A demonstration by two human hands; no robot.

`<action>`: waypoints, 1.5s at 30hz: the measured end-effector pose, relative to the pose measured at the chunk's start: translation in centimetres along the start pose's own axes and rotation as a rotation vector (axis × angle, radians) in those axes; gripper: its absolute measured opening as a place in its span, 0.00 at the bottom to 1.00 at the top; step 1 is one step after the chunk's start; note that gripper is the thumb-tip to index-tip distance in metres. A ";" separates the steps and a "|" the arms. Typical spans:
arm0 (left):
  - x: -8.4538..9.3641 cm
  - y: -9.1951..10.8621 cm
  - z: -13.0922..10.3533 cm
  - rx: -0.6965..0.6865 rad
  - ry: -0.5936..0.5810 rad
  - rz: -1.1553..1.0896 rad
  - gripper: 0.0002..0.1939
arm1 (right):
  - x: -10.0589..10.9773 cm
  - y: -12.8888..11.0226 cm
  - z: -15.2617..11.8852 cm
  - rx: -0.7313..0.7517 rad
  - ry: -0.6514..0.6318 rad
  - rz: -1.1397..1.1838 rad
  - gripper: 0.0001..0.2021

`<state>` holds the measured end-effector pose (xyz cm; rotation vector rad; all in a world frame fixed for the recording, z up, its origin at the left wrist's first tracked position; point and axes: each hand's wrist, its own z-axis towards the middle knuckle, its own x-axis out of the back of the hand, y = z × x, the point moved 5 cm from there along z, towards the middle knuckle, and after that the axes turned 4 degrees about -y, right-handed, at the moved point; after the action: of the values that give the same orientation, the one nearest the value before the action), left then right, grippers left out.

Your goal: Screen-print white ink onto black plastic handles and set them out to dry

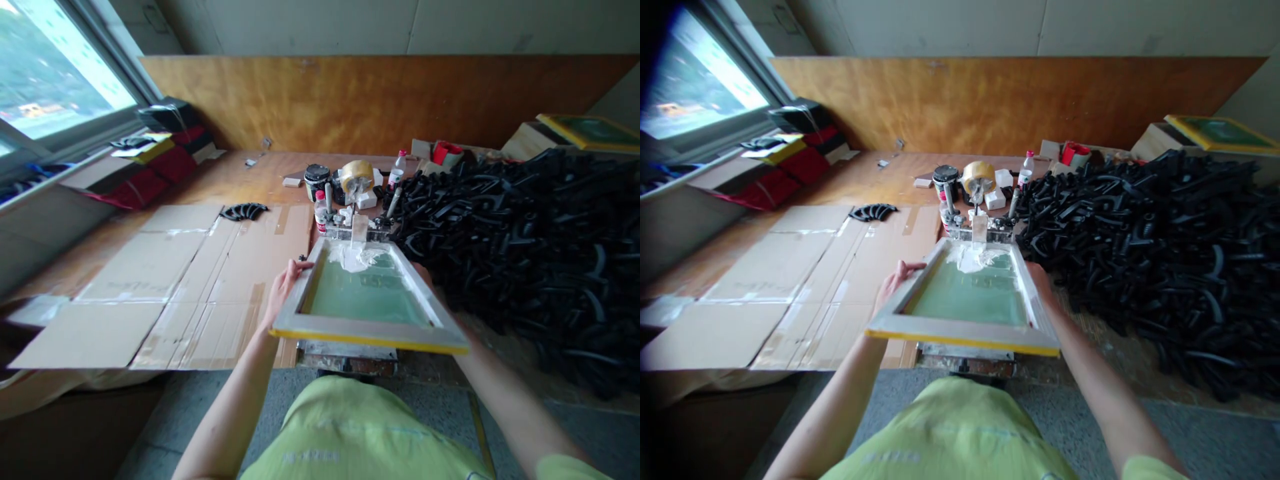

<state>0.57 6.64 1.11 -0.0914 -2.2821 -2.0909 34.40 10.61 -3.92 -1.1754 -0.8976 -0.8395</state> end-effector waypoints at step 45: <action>-1.0 4.0 4.4 -0.072 0.051 -0.320 0.26 | 0.5 4.0 5.7 -0.260 0.054 0.166 0.13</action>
<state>1.89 11.31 4.61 0.3434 -2.3202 -2.2880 37.46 16.86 -4.22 -1.4254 -0.6496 -0.8657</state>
